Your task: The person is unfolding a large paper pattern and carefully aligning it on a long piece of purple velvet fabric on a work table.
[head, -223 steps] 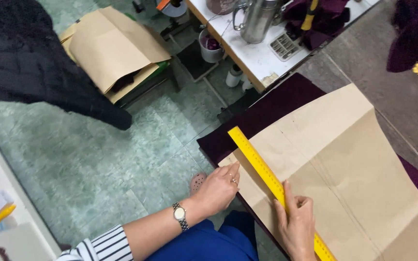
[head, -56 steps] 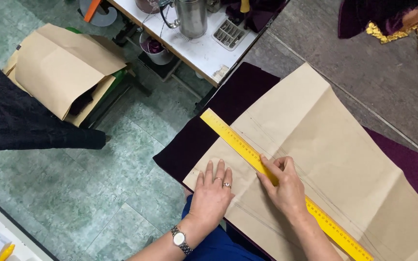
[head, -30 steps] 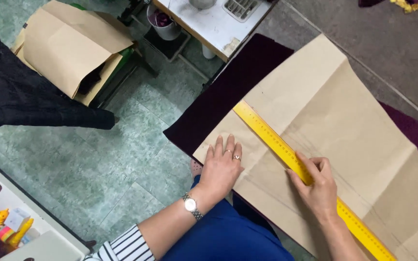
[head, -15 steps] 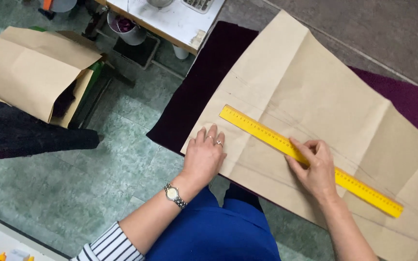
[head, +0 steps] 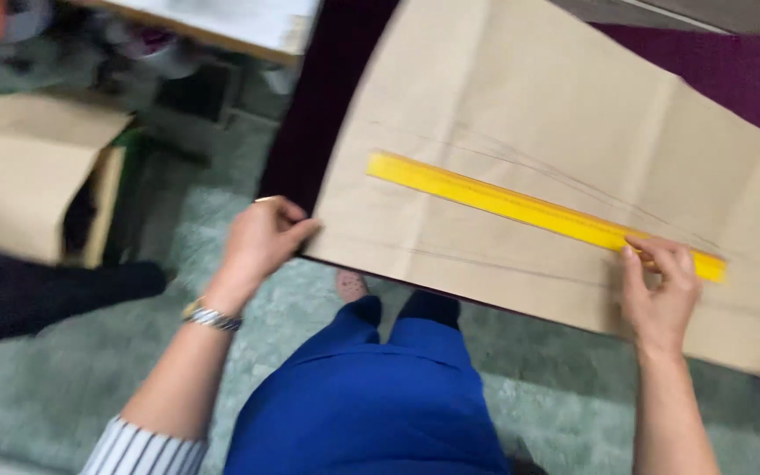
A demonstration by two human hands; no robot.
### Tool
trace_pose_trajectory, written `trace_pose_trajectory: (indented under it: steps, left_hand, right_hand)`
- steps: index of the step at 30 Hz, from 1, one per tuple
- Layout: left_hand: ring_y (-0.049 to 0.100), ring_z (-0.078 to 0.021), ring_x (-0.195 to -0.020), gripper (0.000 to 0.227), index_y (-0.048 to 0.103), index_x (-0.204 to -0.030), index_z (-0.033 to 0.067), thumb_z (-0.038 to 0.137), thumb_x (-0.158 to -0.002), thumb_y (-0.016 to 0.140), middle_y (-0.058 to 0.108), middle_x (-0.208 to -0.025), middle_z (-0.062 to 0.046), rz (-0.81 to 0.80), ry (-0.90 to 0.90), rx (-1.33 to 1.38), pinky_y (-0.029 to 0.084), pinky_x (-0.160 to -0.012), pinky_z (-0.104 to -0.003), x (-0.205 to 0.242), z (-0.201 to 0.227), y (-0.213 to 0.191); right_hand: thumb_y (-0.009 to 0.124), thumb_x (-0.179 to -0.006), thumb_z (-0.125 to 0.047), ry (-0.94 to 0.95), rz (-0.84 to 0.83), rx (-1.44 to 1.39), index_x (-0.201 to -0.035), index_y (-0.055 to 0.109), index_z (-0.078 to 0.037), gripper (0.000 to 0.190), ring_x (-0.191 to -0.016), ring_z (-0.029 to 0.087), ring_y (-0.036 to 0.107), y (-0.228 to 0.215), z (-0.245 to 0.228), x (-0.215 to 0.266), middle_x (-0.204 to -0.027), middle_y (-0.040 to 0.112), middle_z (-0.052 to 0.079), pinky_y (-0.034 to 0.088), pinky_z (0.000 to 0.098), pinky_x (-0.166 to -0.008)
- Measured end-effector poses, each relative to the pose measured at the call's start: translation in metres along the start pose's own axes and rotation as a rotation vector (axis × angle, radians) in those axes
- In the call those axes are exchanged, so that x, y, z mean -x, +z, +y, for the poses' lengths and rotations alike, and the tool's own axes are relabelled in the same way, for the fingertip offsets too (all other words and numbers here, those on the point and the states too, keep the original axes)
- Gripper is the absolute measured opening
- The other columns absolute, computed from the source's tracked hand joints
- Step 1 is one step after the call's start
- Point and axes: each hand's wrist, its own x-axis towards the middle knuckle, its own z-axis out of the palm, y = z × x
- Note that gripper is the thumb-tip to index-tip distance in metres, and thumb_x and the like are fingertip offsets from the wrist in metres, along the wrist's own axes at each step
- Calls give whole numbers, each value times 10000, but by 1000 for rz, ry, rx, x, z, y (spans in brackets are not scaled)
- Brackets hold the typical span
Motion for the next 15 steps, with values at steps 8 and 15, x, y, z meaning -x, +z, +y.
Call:
trace_pose_trajectory:
  steps: [8,15]
  left_hand:
    - [666,-193,-655,340,681,-910,158,463,-780,756,707,-706,-11,-89,-59,-52,443,-661,-354,9,20,-7]
    - [653,-191,-541,277,727,-896,94,369,-902,701,691,-652,-69,-70,-114,72,463,-665,-293,20,24,-7]
  right_hand:
    - [607,-1024,-150,692,437,-189,-1026,665,-82,89,-626,66,567,-73,90,84,-844,651,39,475,190,-570]
    - [661,-860,-196,1264,859,-637,-987,584,-149,157,-448,91,548,-96,147,128,-705,638,12,458,231,-408]
